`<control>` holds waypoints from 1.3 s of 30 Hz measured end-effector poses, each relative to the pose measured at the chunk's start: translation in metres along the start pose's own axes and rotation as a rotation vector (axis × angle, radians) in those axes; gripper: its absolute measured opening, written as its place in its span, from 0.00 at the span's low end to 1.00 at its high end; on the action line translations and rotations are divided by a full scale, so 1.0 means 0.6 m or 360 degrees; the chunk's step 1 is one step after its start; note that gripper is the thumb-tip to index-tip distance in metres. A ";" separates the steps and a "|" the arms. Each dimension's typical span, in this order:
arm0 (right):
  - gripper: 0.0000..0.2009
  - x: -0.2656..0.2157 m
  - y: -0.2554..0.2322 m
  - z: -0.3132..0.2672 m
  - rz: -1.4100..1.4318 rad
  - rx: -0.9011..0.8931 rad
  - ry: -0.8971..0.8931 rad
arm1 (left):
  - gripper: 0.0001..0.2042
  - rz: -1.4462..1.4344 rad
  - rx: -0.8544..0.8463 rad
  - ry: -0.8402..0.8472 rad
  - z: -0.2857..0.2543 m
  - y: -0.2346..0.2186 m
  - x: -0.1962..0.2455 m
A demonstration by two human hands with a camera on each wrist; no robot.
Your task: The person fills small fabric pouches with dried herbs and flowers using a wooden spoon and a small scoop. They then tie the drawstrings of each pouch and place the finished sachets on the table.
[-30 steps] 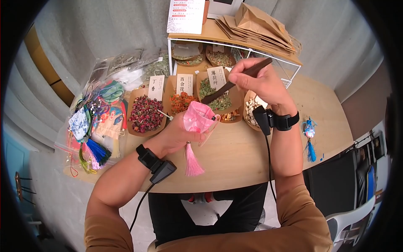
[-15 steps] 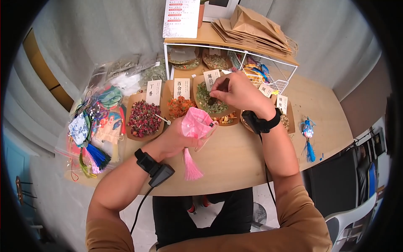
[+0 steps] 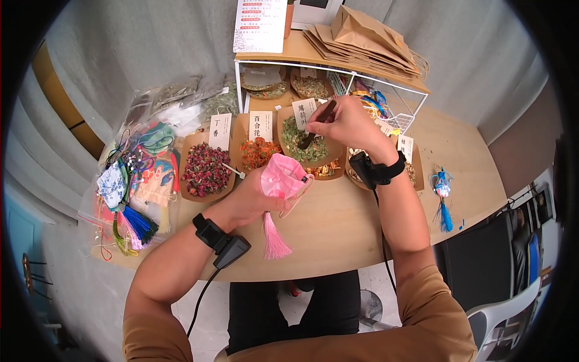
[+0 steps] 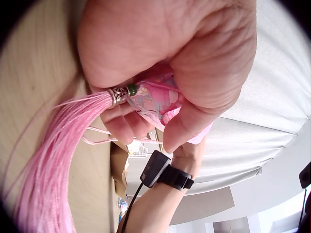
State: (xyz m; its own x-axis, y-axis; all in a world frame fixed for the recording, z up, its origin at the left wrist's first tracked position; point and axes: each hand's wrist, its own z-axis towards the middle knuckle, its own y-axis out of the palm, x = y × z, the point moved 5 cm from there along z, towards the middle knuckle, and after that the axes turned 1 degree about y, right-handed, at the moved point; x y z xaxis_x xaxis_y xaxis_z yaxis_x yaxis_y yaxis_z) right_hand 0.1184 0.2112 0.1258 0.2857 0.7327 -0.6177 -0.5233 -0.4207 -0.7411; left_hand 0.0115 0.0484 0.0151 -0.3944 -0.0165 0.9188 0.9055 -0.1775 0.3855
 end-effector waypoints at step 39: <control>0.09 -0.002 0.027 0.001 0.0005 -0.0062 -0.0083 | 0.28 0.0000 0.0025 -0.0006 0.000 0.001 0.000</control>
State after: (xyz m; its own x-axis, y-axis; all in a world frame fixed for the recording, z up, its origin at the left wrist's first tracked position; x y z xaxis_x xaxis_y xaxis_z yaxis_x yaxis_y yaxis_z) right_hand 0.1092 0.2042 0.1147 0.2411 0.7577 -0.6064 -0.4922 -0.4430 -0.7493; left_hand 0.0118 0.0481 0.0155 -0.3939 -0.0129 0.9191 0.9078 -0.1623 0.3868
